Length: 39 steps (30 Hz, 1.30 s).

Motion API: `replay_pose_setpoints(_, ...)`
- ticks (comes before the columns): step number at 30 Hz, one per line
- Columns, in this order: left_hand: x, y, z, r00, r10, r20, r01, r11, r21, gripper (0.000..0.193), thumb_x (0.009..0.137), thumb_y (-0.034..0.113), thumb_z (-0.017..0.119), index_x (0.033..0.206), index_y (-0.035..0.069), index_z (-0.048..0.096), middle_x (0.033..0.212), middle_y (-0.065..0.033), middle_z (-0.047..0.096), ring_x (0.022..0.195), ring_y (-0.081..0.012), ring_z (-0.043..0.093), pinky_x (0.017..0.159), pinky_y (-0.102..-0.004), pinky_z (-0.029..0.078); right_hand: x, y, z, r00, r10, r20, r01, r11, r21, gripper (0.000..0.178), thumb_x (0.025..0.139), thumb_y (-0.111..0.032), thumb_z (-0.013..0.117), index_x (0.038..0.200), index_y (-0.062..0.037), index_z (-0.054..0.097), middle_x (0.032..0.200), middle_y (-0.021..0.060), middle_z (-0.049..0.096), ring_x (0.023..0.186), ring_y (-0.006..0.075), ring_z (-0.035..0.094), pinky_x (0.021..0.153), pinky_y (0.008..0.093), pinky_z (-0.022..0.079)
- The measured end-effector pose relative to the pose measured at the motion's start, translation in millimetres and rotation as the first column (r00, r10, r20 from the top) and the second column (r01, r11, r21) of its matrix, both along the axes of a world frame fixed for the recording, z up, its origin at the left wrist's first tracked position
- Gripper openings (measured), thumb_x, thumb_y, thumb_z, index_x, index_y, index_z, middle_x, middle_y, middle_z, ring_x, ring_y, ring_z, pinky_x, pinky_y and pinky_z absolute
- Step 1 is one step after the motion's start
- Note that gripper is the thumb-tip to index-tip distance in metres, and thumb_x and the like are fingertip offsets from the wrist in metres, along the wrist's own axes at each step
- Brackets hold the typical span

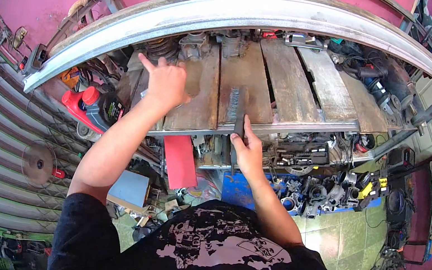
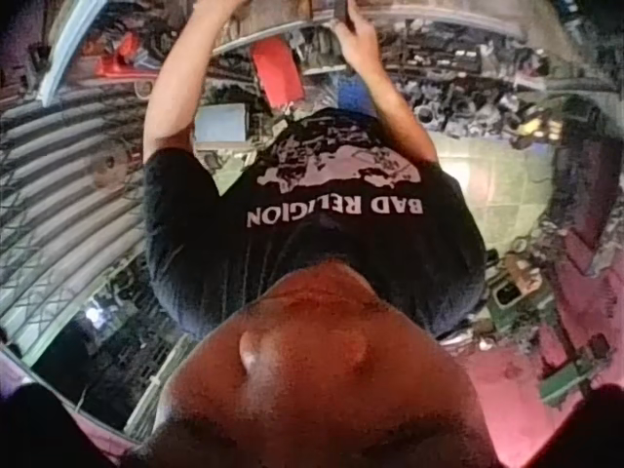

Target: The person scrubs several small metal engine parts with a wire brush on a wooden workbench. They repeatedly pick up each part, scrub its surfaces, rotate it to access different sides, and place it back on the bench. The process is repeated for multiple parts throughout the clip.

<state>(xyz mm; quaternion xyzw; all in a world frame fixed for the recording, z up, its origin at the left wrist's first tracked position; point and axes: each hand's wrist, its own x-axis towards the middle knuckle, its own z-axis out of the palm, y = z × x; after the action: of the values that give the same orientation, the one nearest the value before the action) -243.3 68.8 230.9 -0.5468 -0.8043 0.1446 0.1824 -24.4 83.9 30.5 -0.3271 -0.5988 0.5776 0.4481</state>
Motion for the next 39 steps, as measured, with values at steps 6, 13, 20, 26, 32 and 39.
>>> replay_pose_setpoints(6, -22.8, -58.2, 3.1, 0.954, -0.237, 0.184, 0.150, 0.908, 0.392, 0.076, 0.063, 0.047, 0.094, 0.125, 0.011, 0.069, 0.110, -0.0127, 0.074, 0.123, -0.0325, 0.061, 0.114, -0.0844, 0.015, -8.4, -15.7, 24.1, 0.998, 0.016, 0.062, -0.022, 0.996, 0.092, 0.076, 0.098, -0.011, 0.069, 0.165, -0.0082, 0.033, 0.095, 0.0039, 0.066, 0.082, 0.0087, 0.058, 0.078, 0.0251, 0.051)
replay_pose_setpoints(13, -69.1, -108.9, -56.3, 0.848, -0.390, 0.359, 0.127, 0.807, 0.576, 0.080, 0.067, 0.041, 0.096, 0.133, 0.011, 0.063, 0.121, -0.0113, 0.066, 0.121, -0.0317, 0.061, 0.121, -0.0771, 0.012, -20.1, -32.9, 48.9, 0.978, 0.115, 0.174, -0.176, 0.901, 0.398, 0.086, 0.098, -0.017, 0.069, 0.168, -0.0106, 0.021, 0.120, 0.0264, 0.071, 0.102, 0.0273, 0.071, 0.094, 0.0366, 0.053)
replay_pose_setpoints(20, -105.1, -132.2, -92.4, 0.635, -0.500, 0.589, 0.009, 0.767, 0.642, 0.081, 0.069, 0.031, 0.096, 0.136, 0.011, 0.057, 0.131, -0.0121, 0.065, 0.128, -0.0356, 0.057, 0.120, -0.0669, 0.026, 2.6, 34.9, 94.0, 0.760, -0.213, 0.614, -0.420, 0.561, 0.714, 0.058, 0.093, -0.033, 0.077, 0.146, -0.0196, 0.061, 0.117, 0.0141, 0.067, 0.117, 0.0299, 0.057, 0.117, 0.0634, 0.021)
replay_pose_setpoints(26, -107.3, -130.7, -101.4, 0.546, -0.658, 0.519, 0.061, 0.649, 0.759, 0.078, 0.066, 0.018, 0.096, 0.135, 0.008, 0.062, 0.131, -0.0134, 0.064, 0.126, -0.0331, 0.058, 0.109, -0.0454, 0.046, 4.5, 74.9, 157.7, 0.624, -0.382, 0.682, -0.595, 0.334, 0.731, 0.053, 0.090, -0.035, 0.077, 0.140, -0.0239, 0.067, 0.114, 0.0063, 0.071, 0.119, 0.0255, 0.057, 0.122, 0.0648, 0.015)
replay_pose_setpoints(32, -109.1, -133.5, -106.1, 0.463, -0.655, 0.597, -0.042, 0.657, 0.753, 0.080, 0.061, 0.019, 0.098, 0.134, 0.015, 0.065, 0.129, -0.0062, 0.067, 0.130, -0.0306, 0.055, 0.114, -0.0450, 0.038, -31.3, 45.5, 178.3, 0.616, -0.383, 0.689, -0.661, 0.225, 0.716, 0.052, 0.090, -0.034, 0.076, 0.140, -0.0260, 0.067, 0.105, 0.0024, 0.071, 0.116, 0.0253, 0.056, 0.118, 0.0641, 0.022)
replay_pose_setpoints(39, -108.0, -136.8, -107.6, 0.443, -0.652, 0.616, -0.066, 0.661, 0.747, 0.079, 0.061, 0.017, 0.098, 0.133, 0.014, 0.065, 0.127, -0.0108, 0.067, 0.126, -0.0307, 0.059, 0.108, -0.0428, 0.047, -27.4, 53.9, 172.9, 0.648, -0.385, 0.657, -0.619, 0.237, 0.749, 0.051, 0.090, -0.033, 0.077, 0.139, -0.0242, 0.069, 0.101, 0.0018, 0.070, 0.111, 0.0254, 0.054, 0.114, 0.0596, 0.024)
